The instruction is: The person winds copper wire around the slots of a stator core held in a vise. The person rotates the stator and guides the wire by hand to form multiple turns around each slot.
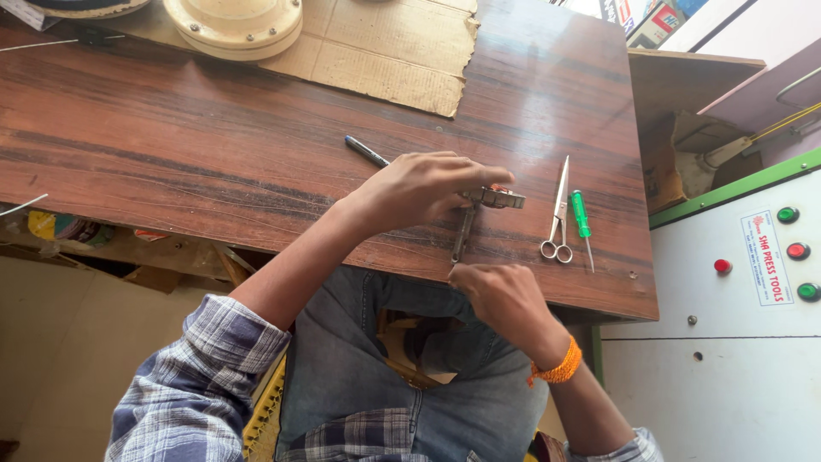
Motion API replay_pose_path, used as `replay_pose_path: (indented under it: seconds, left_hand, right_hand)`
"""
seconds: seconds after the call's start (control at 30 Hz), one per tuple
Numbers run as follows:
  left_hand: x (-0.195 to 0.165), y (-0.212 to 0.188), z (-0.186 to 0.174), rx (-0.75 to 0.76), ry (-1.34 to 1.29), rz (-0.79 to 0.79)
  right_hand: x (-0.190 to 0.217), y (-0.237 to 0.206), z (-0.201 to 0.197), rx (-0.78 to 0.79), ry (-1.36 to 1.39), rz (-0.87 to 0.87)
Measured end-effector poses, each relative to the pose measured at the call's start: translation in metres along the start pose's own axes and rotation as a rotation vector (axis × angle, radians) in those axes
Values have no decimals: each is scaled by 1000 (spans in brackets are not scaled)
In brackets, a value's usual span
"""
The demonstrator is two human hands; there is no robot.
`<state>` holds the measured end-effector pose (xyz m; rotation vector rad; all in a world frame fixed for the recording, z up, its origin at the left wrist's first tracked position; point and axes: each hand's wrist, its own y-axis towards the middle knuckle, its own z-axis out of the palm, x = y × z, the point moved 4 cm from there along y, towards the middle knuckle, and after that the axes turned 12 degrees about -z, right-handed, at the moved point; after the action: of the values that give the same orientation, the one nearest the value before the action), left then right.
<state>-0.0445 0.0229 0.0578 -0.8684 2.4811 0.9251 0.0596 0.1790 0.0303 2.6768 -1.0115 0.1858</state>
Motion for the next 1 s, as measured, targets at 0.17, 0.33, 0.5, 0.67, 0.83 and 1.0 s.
replay_pose_path:
  seconds: [0.17, 0.33, 0.5, 0.67, 0.83, 1.0]
  left_hand:
    - [-11, -20, 0, -194, 314, 289]
    - [-13, -49, 16, -348, 406, 260]
    - [-16, -65, 38, -453, -175, -170]
    - [-15, -61, 58, -411, -758, -614]
    - [-9, -61, 71, -407, -1236, -826]
    - [2, -50, 79, -431, -1205, -943]
  right_hand:
    - [7, -13, -8, -36, 171, -3]
    - [12, -17, -63, -223, 255, 75]
    - [-5, 11, -101, -331, 142, 246]
    - [-28, 70, -103, -376, 169, 188]
    - [-54, 87, -86, -302, 156, 277]
    - [-96, 78, -75, -265, 95, 391]
